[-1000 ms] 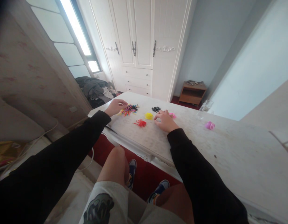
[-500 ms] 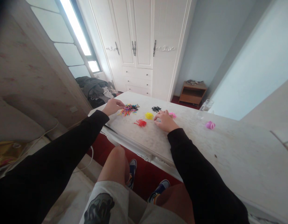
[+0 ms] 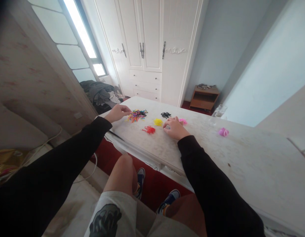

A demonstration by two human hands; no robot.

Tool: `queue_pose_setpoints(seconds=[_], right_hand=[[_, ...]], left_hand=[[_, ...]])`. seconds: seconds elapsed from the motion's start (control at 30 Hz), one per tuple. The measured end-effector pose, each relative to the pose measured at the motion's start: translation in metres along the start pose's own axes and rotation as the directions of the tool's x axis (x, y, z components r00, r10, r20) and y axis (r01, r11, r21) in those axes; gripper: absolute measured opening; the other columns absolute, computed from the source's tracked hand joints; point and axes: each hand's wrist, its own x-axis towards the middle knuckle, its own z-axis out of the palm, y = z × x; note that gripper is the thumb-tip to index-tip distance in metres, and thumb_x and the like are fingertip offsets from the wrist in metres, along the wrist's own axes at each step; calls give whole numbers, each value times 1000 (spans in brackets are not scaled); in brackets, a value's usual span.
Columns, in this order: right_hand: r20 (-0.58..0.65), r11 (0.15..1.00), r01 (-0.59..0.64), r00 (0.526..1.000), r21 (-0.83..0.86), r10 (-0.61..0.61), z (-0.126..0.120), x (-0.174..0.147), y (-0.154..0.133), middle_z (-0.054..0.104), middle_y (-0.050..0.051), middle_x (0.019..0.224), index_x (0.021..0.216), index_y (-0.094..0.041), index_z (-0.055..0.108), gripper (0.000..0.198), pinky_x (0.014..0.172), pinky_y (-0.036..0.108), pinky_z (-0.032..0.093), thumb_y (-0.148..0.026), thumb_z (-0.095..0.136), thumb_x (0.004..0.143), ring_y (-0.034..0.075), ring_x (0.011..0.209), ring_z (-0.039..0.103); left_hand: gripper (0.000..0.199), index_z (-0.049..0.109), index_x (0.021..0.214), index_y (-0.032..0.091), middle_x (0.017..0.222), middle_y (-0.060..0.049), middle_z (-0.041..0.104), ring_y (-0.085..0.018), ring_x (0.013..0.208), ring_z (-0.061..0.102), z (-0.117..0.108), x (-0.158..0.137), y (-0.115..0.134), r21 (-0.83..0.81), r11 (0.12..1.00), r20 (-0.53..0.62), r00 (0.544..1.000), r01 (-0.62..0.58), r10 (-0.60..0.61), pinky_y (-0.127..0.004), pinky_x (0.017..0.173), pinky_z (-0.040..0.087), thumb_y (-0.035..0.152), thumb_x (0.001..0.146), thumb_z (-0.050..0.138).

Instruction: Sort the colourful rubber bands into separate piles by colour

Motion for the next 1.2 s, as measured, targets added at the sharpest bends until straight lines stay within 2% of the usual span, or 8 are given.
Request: queue_pose_setpoints(seconds=[0.2, 0.4, 0.53, 0.67, 0.8, 0.93, 1.1, 1.2], right_hand=[[-14, 1000, 18, 1000, 23, -18, -1, 0, 1, 72, 11, 119, 96, -21, 81, 24, 102, 48, 37, -28, 58, 90, 31, 116, 50], [-75, 999, -44, 996, 12, 44, -7, -2, -7, 71, 12, 120, 98, -22, 80, 25, 92, 47, 39, -28, 58, 88, 34, 117, 49], [-71, 999, -43, 997, 12, 44, -6, -2, -9, 71, 12, 119, 96, -21, 80, 24, 93, 49, 39, -27, 59, 88, 34, 116, 49], [-66, 999, -23, 998, 25, 24, -5, -1, -7, 72, 12, 117, 94, -21, 80, 22, 98, 51, 40, -26, 59, 88, 34, 115, 49], [-64, 999, -12, 998, 37, 14, -5, -1, -5, 72, 12, 117, 94, -21, 80, 22, 103, 53, 39, -25, 59, 88, 34, 116, 49], [-56, 1000, -9, 998, 29, 10, -4, 0, -4, 71, 12, 118, 95, -21, 80, 21, 103, 53, 39, -25, 60, 88, 33, 116, 49], [-51, 1000, -7, 999, 24, 8, -4, -1, -5, 72, 12, 119, 96, -21, 80, 22, 102, 51, 40, -26, 59, 90, 33, 117, 49], [-50, 1000, -21, 998, 15, 22, -5, -1, -6, 72, 12, 120, 97, -21, 80, 22, 99, 51, 40, -27, 59, 90, 34, 117, 48]], left_hand=[[16, 73, 74, 18, 71, -3, 71, -17, 67, 59, -1, -4, 22, 39, 985, 192, 969, -166, 156, -29, 71, 48, 33, 75, 71], [18, 79, 78, 19, 66, -2, 69, -17, 63, 57, -1, -7, 24, 107, 982, 289, 950, -156, 119, -27, 64, 42, 32, 72, 68], [22, 83, 82, 21, 62, 0, 67, -16, 60, 56, 3, -10, 23, 163, 968, 342, 931, -188, 123, -26, 61, 38, 32, 71, 67], [25, 84, 87, 22, 63, 0, 69, -16, 60, 58, 8, -12, 23, 176, 968, 321, 940, -181, 117, -27, 61, 39, 31, 69, 70], [17, 84, 78, 23, 65, -2, 72, -18, 63, 62, 9, -12, 22, 189, 967, 302, 947, -168, 105, -28, 65, 43, 32, 69, 72], [13, 84, 74, 24, 74, -4, 78, -21, 69, 66, 5, -11, 20, 189, 971, 232, 967, -148, 102, -30, 71, 47, 34, 73, 74], [16, 84, 76, 21, 70, -6, 75, -20, 66, 62, 0, -11, 25, 187, 975, 111, 988, -124, 105, -31, 70, 47, 35, 76, 76], [21, 85, 81, 19, 69, -6, 74, -18, 64, 59, 2, -14, 37, 112, 986, 117, 987, -124, 111, -31, 67, 45, 37, 77, 76]])
